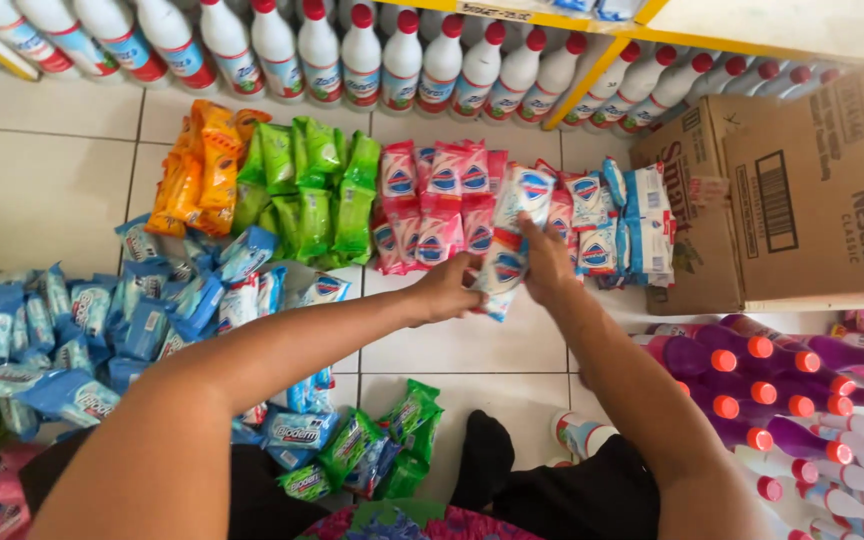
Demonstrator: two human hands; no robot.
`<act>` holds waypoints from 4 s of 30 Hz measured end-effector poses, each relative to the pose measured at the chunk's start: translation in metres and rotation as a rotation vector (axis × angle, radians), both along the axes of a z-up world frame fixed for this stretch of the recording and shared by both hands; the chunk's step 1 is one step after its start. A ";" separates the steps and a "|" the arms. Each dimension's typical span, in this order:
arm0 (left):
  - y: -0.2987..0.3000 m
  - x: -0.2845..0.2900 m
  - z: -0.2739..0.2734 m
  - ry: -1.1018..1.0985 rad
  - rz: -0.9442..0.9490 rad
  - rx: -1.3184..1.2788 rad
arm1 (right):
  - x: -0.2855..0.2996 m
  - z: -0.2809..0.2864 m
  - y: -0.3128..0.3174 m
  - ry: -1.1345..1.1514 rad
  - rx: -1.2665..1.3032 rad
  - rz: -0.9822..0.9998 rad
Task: Organizing and sorting small packets of detergent and soap products on the floor of a grocery store aisle.
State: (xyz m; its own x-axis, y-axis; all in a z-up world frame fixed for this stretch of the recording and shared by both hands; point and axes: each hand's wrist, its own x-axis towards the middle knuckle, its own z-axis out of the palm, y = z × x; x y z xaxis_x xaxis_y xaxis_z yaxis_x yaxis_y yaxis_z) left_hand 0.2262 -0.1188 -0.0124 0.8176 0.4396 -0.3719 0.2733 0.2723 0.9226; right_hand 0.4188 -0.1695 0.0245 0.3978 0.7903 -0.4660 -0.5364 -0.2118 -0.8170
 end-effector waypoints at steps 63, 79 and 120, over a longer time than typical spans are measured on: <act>0.067 -0.234 -0.108 0.697 -0.310 0.566 | -0.228 -0.064 0.031 -0.583 -0.618 1.188; 0.053 -0.254 -0.071 0.600 -0.076 0.311 | -0.255 -0.142 0.012 -0.279 -0.550 0.774; 0.012 -0.159 0.047 0.124 -0.004 -0.140 | -0.087 0.151 -0.013 0.013 0.437 0.340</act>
State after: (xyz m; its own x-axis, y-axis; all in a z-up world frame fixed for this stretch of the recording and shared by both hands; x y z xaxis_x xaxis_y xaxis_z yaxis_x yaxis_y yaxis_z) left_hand 0.0676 -0.1063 0.0350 0.7630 0.3737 -0.5274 0.3839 0.3945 0.8349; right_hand 0.3315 -0.1828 0.1757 0.0828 0.9942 -0.0689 -0.5079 -0.0173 -0.8613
